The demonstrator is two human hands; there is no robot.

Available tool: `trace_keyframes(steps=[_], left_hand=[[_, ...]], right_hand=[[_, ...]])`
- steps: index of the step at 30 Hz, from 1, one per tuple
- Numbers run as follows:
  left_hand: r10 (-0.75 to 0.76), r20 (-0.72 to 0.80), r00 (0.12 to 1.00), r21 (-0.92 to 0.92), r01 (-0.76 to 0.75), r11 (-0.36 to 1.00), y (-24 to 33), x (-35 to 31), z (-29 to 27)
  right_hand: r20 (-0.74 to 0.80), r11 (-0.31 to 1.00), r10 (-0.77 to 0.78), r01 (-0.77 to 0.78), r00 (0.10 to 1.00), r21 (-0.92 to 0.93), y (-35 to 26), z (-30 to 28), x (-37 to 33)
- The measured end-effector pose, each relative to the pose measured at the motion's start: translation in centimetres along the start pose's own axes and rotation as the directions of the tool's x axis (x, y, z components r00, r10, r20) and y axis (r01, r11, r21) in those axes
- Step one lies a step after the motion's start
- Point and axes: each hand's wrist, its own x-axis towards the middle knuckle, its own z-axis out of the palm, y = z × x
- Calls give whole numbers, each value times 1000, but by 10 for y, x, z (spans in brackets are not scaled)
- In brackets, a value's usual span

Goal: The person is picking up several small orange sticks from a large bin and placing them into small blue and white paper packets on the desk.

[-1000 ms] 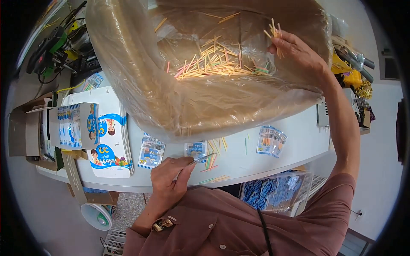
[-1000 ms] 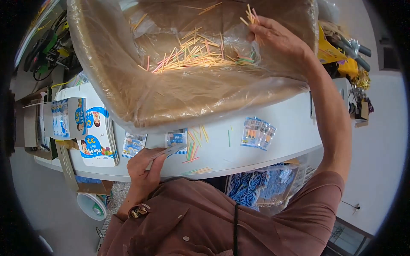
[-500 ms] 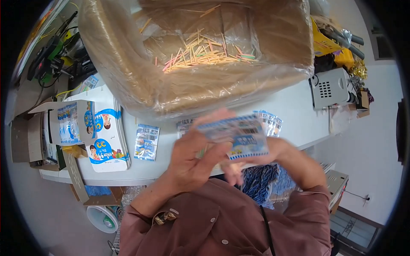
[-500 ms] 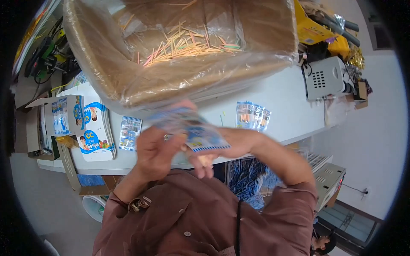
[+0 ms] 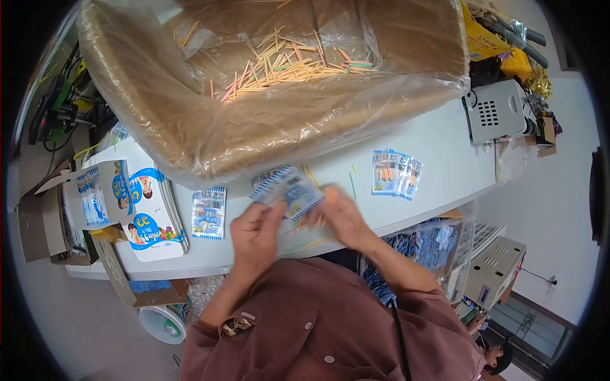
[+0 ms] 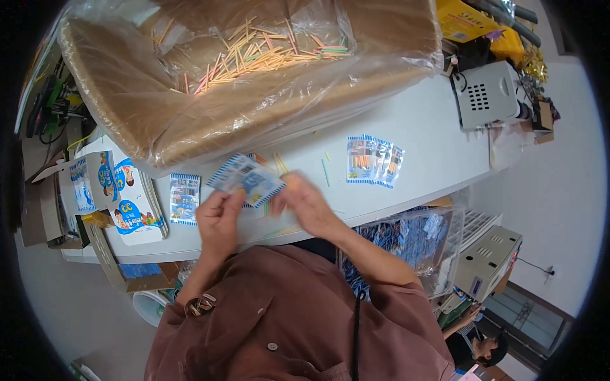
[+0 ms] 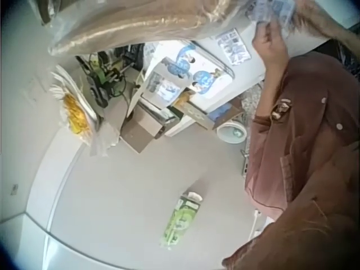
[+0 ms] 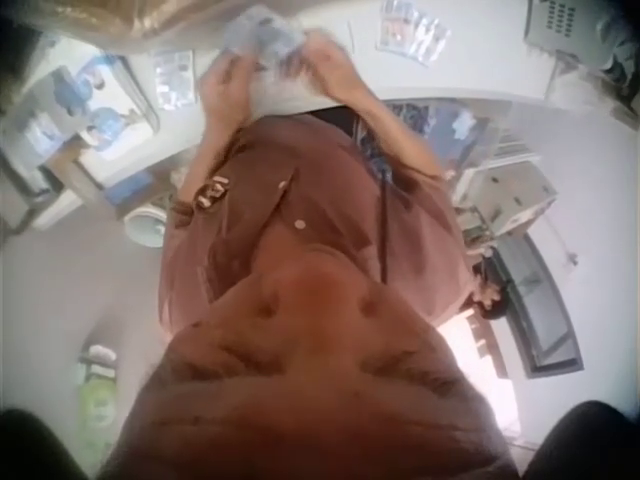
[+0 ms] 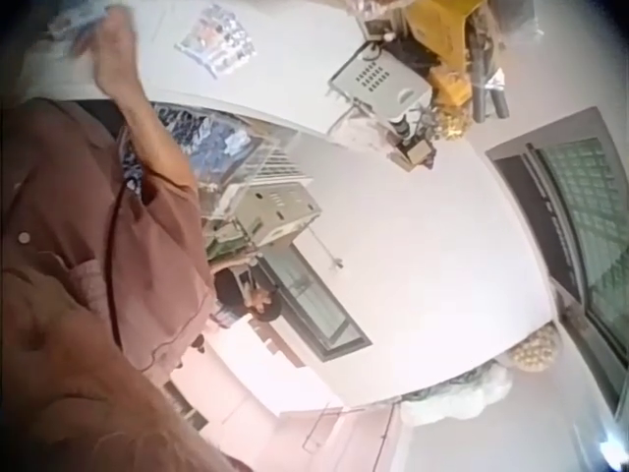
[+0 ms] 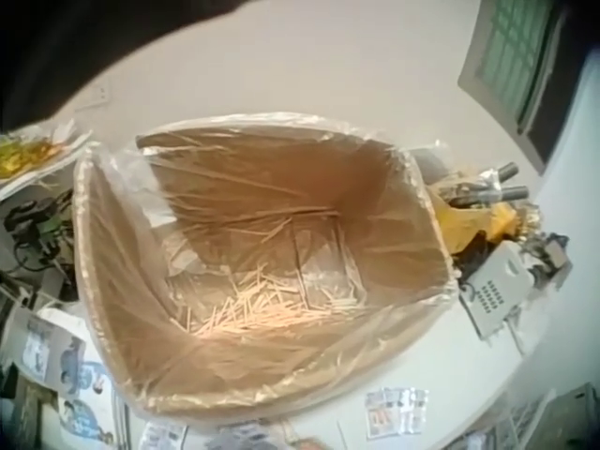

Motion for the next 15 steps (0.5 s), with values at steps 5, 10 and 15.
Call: trace_keyframes(steps=[5,10,15], left_hand=[[43,-2,999,72,-43,997,-7,4,-22],[-24,13,1000,-49,25,998,-13,11,-29],[-34,34,999,-242,41,969,-6,11,-19]], right_hand=[[-222,859,-475,394,851,-326,30,-31,33],[-223,852,-430,312,875,-419,39,-32,32],[-177,821,-443,319,879,-474,37,-30,32]])
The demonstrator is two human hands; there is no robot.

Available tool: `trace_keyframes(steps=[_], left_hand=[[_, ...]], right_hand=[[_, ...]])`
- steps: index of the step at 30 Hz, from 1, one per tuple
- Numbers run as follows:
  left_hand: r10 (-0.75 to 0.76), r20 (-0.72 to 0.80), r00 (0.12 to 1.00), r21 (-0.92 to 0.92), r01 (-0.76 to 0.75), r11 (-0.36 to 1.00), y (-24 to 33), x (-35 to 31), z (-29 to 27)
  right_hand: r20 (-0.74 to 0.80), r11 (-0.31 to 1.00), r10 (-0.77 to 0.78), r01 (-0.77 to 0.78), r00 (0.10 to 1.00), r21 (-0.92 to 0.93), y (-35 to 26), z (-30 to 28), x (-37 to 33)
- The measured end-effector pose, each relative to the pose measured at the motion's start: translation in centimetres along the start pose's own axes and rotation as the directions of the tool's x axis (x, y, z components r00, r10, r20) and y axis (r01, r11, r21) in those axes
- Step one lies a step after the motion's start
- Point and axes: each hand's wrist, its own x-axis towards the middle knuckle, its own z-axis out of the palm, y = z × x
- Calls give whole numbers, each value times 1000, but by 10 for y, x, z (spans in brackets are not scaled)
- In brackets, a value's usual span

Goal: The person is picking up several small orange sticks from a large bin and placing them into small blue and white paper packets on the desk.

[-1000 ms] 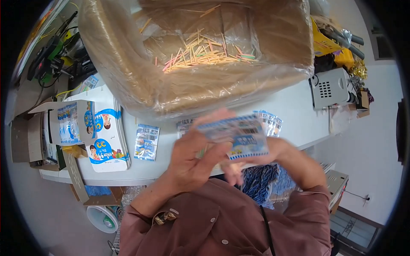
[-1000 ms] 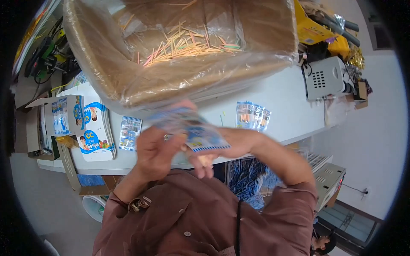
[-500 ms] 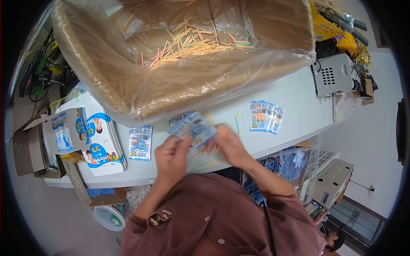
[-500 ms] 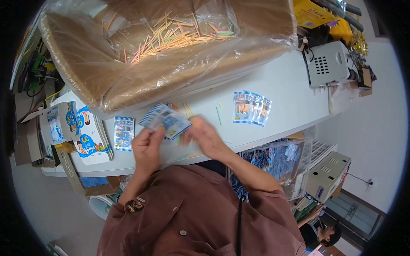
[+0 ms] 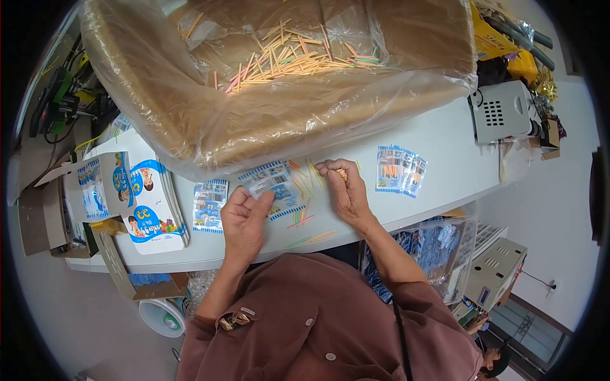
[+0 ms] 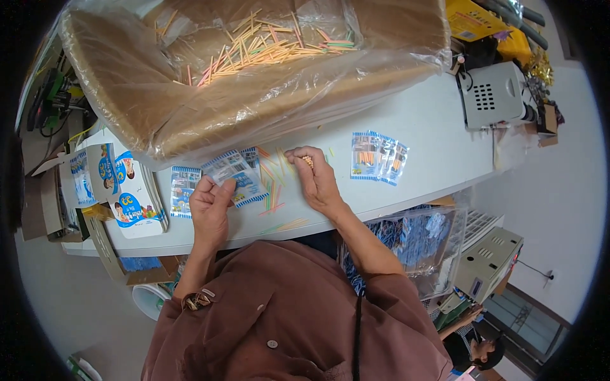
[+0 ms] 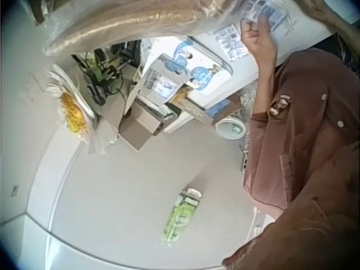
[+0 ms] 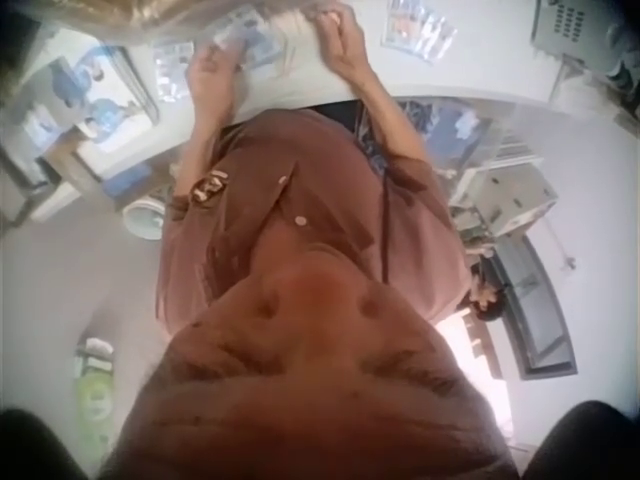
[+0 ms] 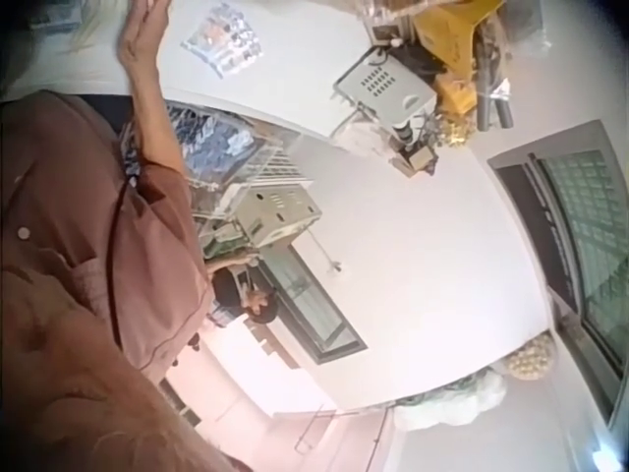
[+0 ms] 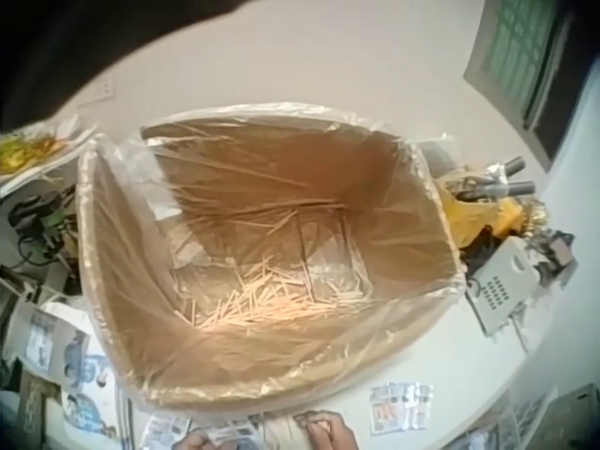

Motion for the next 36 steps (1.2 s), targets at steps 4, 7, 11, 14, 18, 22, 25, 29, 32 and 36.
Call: trace_keyframes(steps=[4,7,11,14,18,22,25,29,32,36], left_hand=[[-52,-11,999,-46,51,998,-6,1,4],[-155,46,987,-25,157,987,-5,-3,12],[-194,124,973,227,162,960,-24,-3,-5],[-155,198,968,386,69,920,-22,-5,-1],[-190,278,942,520,18,854,-8,-6,4],[-234,359,903,534,7,845,-2,-6,8],[-200,371,907,486,-6,874,-13,-9,6],[-239,357,903,499,32,866,-9,-7,8],[-248,383,890,522,13,853,-10,-5,6],[-228,343,911,485,36,874,-9,-6,11]], right_hand=[[-29,1000,-24,25,999,13,-3,0,2],[-156,828,296,-172,942,534,2,-8,7],[-63,519,283,-97,957,849,-31,-14,13],[-51,531,229,-81,972,844,-48,-14,14],[-32,567,119,-41,992,823,-63,-12,14],[-10,574,68,-31,998,818,-75,-1,14],[18,592,9,-20,1000,805,-78,6,15],[34,666,-58,13,998,746,-76,12,15],[82,696,-51,-24,995,718,-75,13,11],[196,732,52,-171,979,660,-71,9,5]])
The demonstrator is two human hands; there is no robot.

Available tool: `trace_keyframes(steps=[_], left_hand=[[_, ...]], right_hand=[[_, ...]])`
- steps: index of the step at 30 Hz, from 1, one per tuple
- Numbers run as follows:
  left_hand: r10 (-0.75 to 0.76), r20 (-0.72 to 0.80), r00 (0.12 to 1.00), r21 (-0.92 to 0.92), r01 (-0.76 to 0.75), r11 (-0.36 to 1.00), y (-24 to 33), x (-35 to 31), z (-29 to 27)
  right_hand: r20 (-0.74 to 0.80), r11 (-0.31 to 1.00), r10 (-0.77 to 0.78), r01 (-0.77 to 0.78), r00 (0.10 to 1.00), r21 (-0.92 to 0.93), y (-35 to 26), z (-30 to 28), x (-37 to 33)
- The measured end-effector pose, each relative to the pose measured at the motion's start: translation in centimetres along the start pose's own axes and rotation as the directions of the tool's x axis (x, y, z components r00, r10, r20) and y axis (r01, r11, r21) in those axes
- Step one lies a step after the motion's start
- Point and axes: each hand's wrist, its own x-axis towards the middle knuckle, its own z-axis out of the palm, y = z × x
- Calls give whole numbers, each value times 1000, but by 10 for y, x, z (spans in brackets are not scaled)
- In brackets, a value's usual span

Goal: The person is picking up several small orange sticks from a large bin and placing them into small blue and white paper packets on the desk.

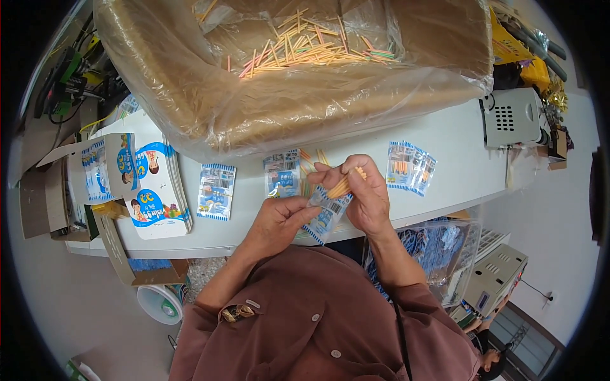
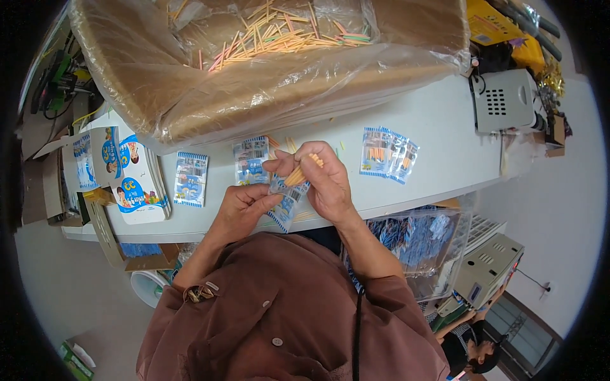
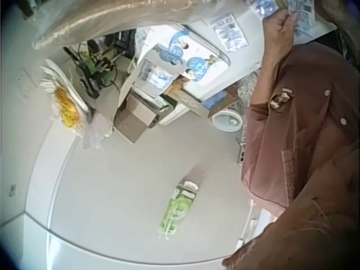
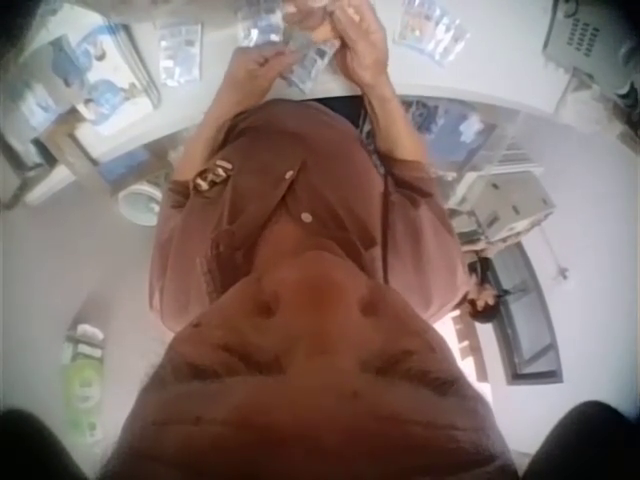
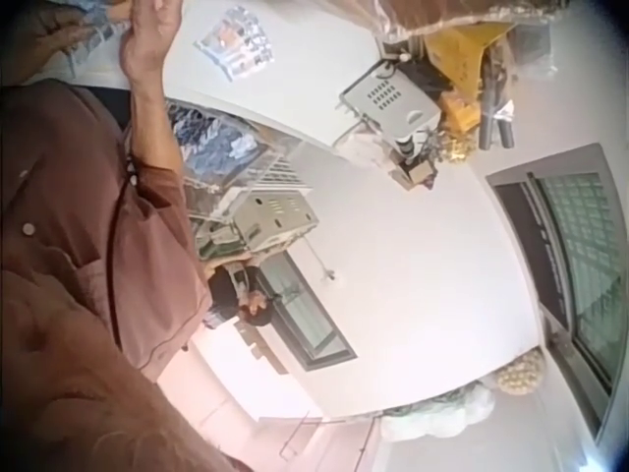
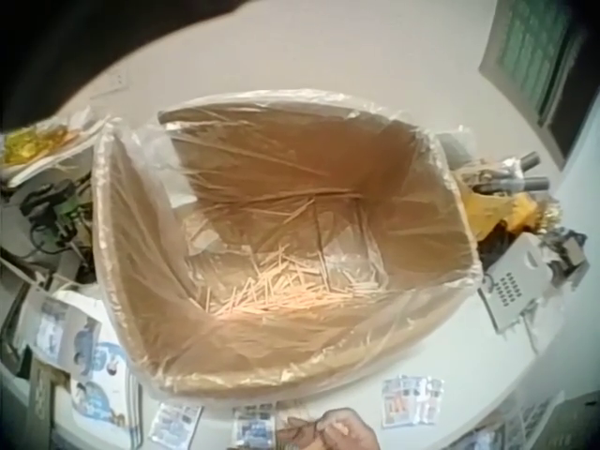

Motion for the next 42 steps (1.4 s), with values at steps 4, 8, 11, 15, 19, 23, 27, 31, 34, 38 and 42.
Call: trace_keyframes(steps=[4,8,11,15,19,23,27,31,34,38,42], left_hand=[[-27,-40,999,-97,23,995,-10,1,3],[17,-86,996,-251,-38,967,-12,1,15],[-8,-126,992,-309,-31,951,-15,0,19],[65,-252,965,-367,-158,917,-21,-1,22],[38,-401,915,-467,-240,851,-17,2,33],[166,-497,852,-168,-282,945,-25,5,39],[428,-488,760,697,45,715,0,-4,-4],[376,-521,766,818,323,476,-10,8,-28],[272,-550,790,765,344,545,-13,19,-29],[169,-607,776,638,350,685,-11,22,-26],[140,-618,774,565,313,763,-17,24,-24]], right_hand=[[9,997,-6,6,1000,76,5,-2,-3],[-41,973,137,-142,990,-184,4,-1,-2],[49,878,86,-53,995,-476,-5,2,-3],[127,717,-57,129,990,-685,-5,0,-11],[5,888,7,-4,1000,-461,5,4,-22],[-241,886,239,-313,940,-342,18,-1,-43],[-555,918,84,-281,827,-279,-23,-41,-37],[-575,761,-94,-314,813,-568,-69,-86,-34],[-592,687,-117,-366,797,-628,-70,-111,-34],[-523,455,-161,-407,837,-792,-50,-109,-23],[-461,-11,-410,-509,787,-861,-33,-107,-19]])
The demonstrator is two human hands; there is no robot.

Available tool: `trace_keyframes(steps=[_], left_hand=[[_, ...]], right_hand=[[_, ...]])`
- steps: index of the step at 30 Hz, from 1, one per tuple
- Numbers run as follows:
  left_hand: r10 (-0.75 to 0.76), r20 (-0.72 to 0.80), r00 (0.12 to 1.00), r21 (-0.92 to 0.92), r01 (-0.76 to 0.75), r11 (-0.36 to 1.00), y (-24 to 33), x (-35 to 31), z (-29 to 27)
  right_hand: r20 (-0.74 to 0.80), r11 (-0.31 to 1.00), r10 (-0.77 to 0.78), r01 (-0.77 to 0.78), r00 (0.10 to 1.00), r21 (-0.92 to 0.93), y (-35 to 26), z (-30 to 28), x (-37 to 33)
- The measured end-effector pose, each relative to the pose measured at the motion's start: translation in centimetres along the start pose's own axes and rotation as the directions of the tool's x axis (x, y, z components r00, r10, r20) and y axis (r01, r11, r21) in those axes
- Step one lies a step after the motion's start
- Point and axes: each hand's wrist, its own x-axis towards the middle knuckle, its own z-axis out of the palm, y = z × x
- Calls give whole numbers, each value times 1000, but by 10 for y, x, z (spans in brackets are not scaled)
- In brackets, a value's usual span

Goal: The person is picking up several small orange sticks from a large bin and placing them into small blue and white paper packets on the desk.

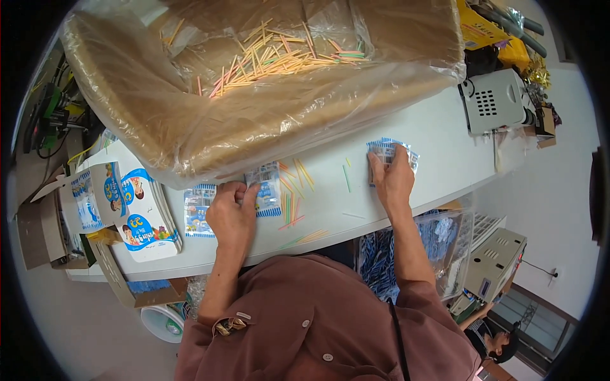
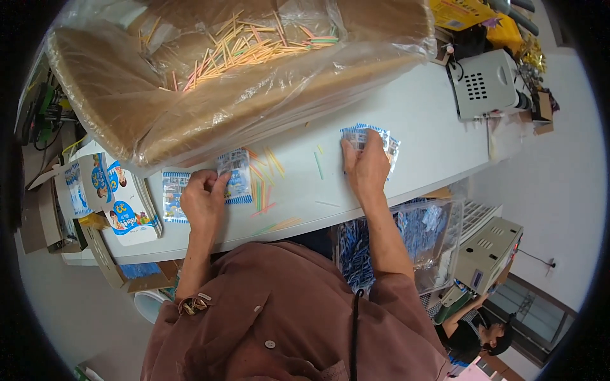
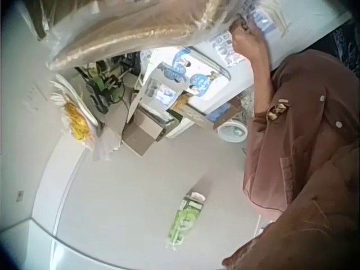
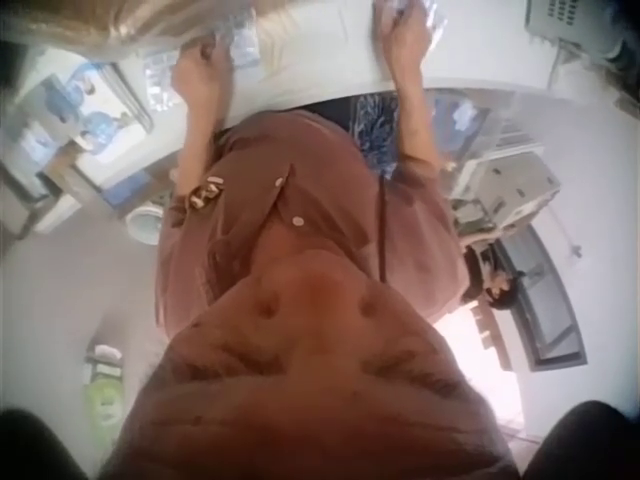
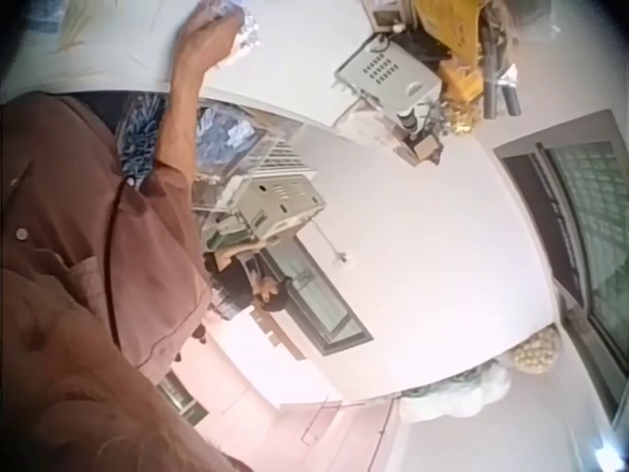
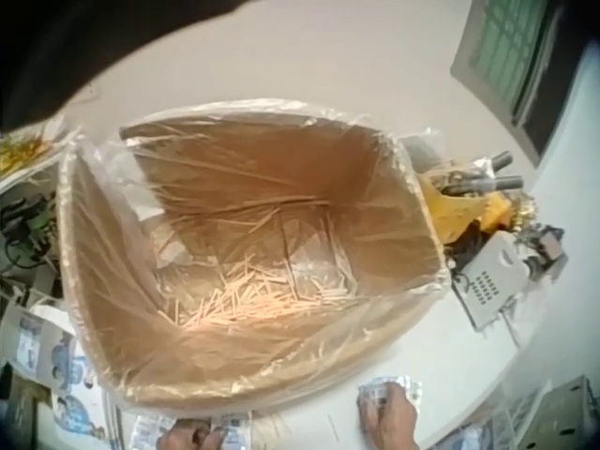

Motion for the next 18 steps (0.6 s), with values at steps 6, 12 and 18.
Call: trace_keyframes(steps=[6,12,18], left_hand=[[164,-206,965,-92,-186,978,-12,-6,-1],[312,-241,919,-71,-337,939,-23,-9,1],[391,-120,912,-242,-409,880,-32,-14,-10]], right_hand=[[-258,996,-28,48,966,69,-5,-10,-1],[-502,866,-295,450,813,220,-18,-103,53],[255,706,-705,687,661,170,-164,-137,163]])
